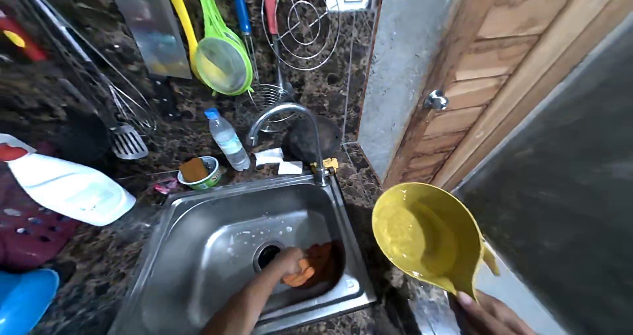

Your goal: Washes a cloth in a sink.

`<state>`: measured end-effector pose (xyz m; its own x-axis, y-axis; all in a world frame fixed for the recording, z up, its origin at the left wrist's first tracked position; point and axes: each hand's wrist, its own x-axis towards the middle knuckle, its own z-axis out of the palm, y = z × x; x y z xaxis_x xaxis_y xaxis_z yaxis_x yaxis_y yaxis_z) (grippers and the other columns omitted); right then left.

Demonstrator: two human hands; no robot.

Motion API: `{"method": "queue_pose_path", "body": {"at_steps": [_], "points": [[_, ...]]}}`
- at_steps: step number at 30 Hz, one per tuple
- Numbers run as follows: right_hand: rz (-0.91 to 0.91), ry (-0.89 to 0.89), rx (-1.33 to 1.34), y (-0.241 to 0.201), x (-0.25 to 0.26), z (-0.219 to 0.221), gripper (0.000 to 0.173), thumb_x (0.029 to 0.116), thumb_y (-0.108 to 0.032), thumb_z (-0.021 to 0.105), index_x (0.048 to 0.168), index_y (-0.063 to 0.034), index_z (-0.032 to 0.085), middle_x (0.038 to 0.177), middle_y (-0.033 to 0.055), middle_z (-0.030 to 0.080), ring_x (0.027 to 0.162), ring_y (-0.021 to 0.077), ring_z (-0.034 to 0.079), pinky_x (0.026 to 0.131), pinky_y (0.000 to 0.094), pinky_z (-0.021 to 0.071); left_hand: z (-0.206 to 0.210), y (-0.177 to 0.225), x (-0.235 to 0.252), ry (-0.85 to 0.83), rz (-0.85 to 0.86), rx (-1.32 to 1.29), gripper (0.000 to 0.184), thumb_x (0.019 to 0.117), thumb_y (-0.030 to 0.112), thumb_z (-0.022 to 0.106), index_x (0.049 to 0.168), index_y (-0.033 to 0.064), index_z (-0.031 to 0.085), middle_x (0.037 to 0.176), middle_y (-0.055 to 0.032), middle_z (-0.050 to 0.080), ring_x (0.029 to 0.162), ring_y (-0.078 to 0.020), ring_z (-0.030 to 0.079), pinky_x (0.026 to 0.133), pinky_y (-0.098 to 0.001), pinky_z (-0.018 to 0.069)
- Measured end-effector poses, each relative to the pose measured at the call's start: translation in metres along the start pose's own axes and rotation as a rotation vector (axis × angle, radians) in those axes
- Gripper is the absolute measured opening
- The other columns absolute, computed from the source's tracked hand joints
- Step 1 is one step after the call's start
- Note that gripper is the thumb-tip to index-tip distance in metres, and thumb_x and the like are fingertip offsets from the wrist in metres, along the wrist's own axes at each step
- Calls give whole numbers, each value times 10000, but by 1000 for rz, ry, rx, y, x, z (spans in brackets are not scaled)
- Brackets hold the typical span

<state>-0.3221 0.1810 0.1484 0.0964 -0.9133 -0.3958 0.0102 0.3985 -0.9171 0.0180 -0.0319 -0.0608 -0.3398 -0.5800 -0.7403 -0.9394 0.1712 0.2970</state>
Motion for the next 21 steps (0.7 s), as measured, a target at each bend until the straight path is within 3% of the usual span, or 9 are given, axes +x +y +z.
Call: {"method": "queue_pose_path", "body": {"at_steps": [4, 6, 9, 12, 14, 15, 17, 18, 21], "points": [[26, -34, -31, -6, 35, 41, 271, 1107, -199, 293, 1007, -121, 533, 591, -83, 488, 427, 40, 495, 420, 215, 497, -12, 5, -25, -62, 82, 92, 436, 1001, 267, 627, 1305, -45, 631, 1334, -314, 600, 1286, -479, 548, 1069, -680, 396], [26, -82, -49, -6, 53, 55, 281, 1106, -227, 303, 983, -125, 534, 582, -80, 487, 420, 44, 505, 420, 221, 512, -18, 2, -42, 39, 191, -167, 430, 1034, 252, 590, 1324, -64, 620, 1358, -302, 590, 1315, -432, 537, 1129, -602, 375], [49, -84, -120, -13, 74, 77, 271, 1121, -230, 328, 1014, -92, 536, 605, -63, 479, 431, 54, 506, 441, 228, 523, -22, -1, -56, 205, 288, -722, 405, 1089, 224, 430, 1375, -31, 563, 1351, -237, 596, 1246, -314, 583, 1063, -502, 459], [58, -62, -238, -16, 93, 96, 252, 1126, -233, 353, 1044, -65, 523, 621, -47, 477, 444, 64, 509, 463, 237, 526, -29, 3, -60, 288, 354, -882, 467, 1125, 279, 338, 1478, -5, 451, 1475, -211, 508, 1358, -270, 506, 1132, -460, 415], [50, -31, -336, -17, 103, 105, 271, 1126, -246, 364, 1077, -35, 526, 652, -23, 484, 469, 80, 522, 490, 251, 531, -33, 9, -61, 363, 375, -917, 451, 1112, 238, 404, 1454, -50, 463, 1472, -229, 510, 1368, -267, 499, 1155, -428, 393], [40, -11, -380, -17, 107, 109, 286, 1126, -252, 365, 1094, -19, 530, 659, -9, 496, 476, 91, 535, 500, 261, 538, -34, 12, -61, 391, 379, -922, 435, 1074, 200, 503, 1419, -64, 486, 1424, -231, 543, 1323, -264, 530, 1127, -420, 417], [24, 24, -471, -17, 114, 113, 311, 1125, -267, 371, 1116, -6, 539, 681, 20, 526, 503, 114, 564, 530, 286, 551, -38, 13, -60, 422, 341, -797, 601, 888, 126, 758, 1394, -69, 499, 1363, -236, 587, 1278, -286, 575, 1109, -434, 455], [18, 36, -515, -18, 116, 114, 320, 1124, -268, 376, 1128, 5, 543, 708, 41, 541, 527, 131, 578, 555, 305, 557, -41, 14, -60, 440, 285, -646, 663, 820, 137, 824, 1372, -73, 524, 1336, -245, 607, 1266, -316, 588, 1108, -474, 457], [9, 66, -591, -22, 120, 120, 319, 1122, -276, 391, 1115, 3, 547, 721, 61, 553, 554, 148, 591, 591, 320, 559, -52, 28, -74, 423, 93, -228, 471, 899, 190, 750, 1291, -37, 624, 1292, -257, 633, 1256, -404, 584, 1078, -587, 437]]}}
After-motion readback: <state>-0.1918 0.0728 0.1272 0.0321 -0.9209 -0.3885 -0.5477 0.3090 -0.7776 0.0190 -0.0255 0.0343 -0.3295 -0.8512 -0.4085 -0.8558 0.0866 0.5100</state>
